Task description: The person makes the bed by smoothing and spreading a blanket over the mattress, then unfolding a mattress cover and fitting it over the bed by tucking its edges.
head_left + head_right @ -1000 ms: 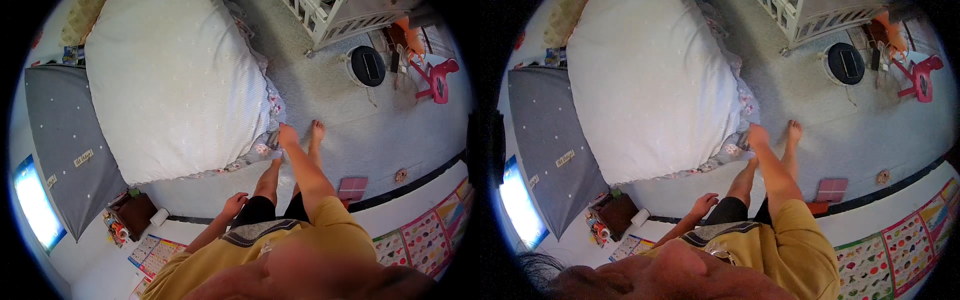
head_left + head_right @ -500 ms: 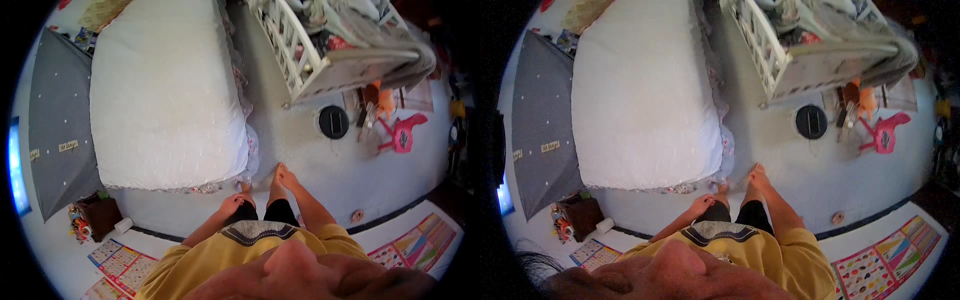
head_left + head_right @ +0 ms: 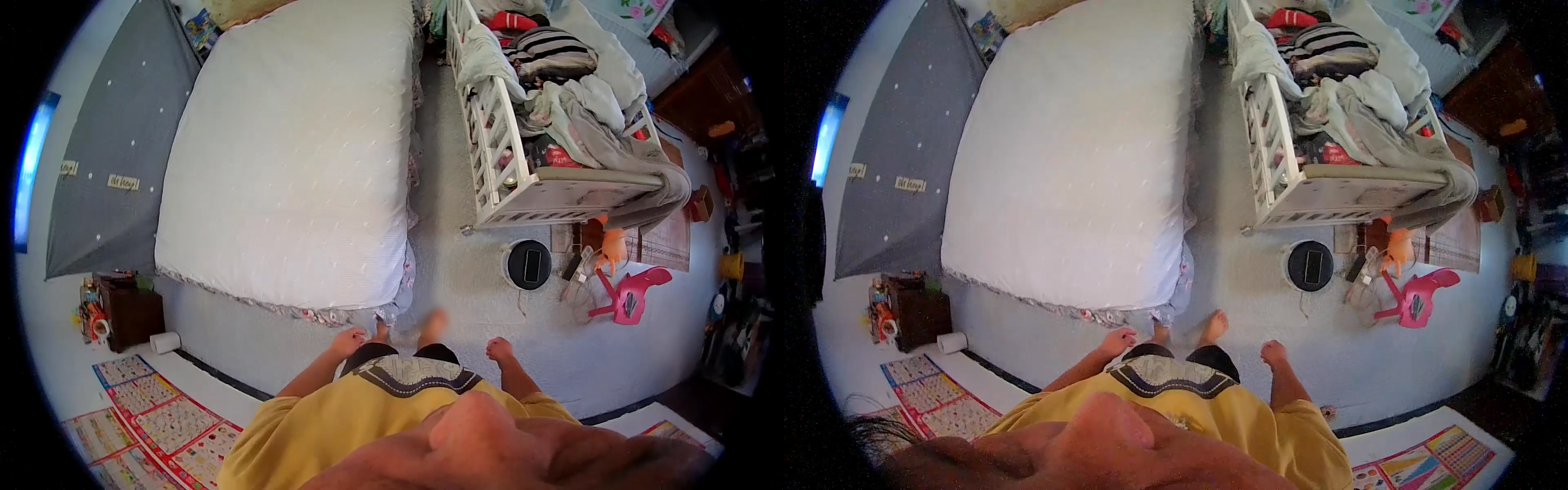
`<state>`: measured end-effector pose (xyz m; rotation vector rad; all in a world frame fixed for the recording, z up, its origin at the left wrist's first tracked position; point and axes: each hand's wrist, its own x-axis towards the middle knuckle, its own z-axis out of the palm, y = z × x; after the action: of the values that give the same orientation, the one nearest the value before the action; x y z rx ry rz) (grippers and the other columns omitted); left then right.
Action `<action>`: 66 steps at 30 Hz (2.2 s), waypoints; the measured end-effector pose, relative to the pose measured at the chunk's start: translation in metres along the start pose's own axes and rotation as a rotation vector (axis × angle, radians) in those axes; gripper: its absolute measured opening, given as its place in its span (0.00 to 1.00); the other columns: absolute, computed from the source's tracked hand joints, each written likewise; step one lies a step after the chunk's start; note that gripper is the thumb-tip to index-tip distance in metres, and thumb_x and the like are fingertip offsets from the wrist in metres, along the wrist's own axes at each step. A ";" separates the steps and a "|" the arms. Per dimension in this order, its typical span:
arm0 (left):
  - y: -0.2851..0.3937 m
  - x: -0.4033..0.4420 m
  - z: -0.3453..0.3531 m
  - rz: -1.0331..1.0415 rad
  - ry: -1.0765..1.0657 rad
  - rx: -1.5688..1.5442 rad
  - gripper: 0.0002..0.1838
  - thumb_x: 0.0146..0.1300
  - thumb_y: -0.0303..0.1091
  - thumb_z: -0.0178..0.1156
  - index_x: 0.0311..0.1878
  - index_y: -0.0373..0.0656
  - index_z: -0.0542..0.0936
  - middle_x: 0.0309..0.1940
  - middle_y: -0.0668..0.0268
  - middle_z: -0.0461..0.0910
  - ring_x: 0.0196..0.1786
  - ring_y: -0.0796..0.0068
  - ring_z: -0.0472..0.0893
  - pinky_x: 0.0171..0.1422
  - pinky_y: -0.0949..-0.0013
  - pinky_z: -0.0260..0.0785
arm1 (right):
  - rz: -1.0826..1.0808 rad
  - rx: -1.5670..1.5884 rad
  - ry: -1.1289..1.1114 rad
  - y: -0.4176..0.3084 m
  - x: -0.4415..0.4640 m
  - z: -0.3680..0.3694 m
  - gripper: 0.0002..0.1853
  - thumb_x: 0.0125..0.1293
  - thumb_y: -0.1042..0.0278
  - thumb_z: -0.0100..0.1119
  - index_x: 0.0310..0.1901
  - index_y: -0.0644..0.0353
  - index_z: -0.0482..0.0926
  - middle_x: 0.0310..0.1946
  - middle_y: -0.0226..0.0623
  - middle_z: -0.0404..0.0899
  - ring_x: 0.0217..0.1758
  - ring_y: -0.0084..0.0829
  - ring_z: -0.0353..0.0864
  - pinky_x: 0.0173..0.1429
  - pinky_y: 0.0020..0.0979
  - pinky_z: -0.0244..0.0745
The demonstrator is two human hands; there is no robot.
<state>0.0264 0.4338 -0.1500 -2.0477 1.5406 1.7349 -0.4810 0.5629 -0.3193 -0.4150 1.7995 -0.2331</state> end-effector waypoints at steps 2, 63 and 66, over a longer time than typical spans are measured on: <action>-0.023 -0.006 0.000 -0.045 0.037 -0.026 0.16 0.58 0.33 0.55 0.49 0.40 0.79 0.32 0.59 0.83 0.35 0.71 0.83 0.40 0.69 0.74 | 0.018 0.123 -0.230 0.007 0.027 0.015 0.03 0.59 0.72 0.53 0.33 0.59 0.76 0.22 0.34 0.77 0.23 0.26 0.77 0.24 0.27 0.72; -0.196 -0.225 -0.018 -0.281 0.365 -0.208 0.22 0.65 0.47 0.52 0.32 0.33 0.80 0.26 0.59 0.81 0.23 0.67 0.81 0.31 0.65 0.74 | -0.520 -0.742 -0.230 -0.119 -0.119 0.102 0.12 0.62 0.64 0.54 0.42 0.61 0.78 0.30 0.35 0.81 0.28 0.27 0.81 0.29 0.30 0.76; -0.181 -0.215 -0.034 -0.266 0.366 -0.147 0.22 0.65 0.47 0.52 0.33 0.33 0.80 0.26 0.59 0.81 0.23 0.67 0.81 0.31 0.65 0.74 | -0.488 -0.664 -0.228 -0.122 -0.119 0.103 0.12 0.63 0.64 0.54 0.43 0.61 0.77 0.30 0.35 0.80 0.28 0.26 0.80 0.29 0.30 0.75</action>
<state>0.2015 0.6405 -0.0683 -2.6207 1.1617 1.4778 -0.3366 0.5046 -0.1957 -1.3025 1.4910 0.0867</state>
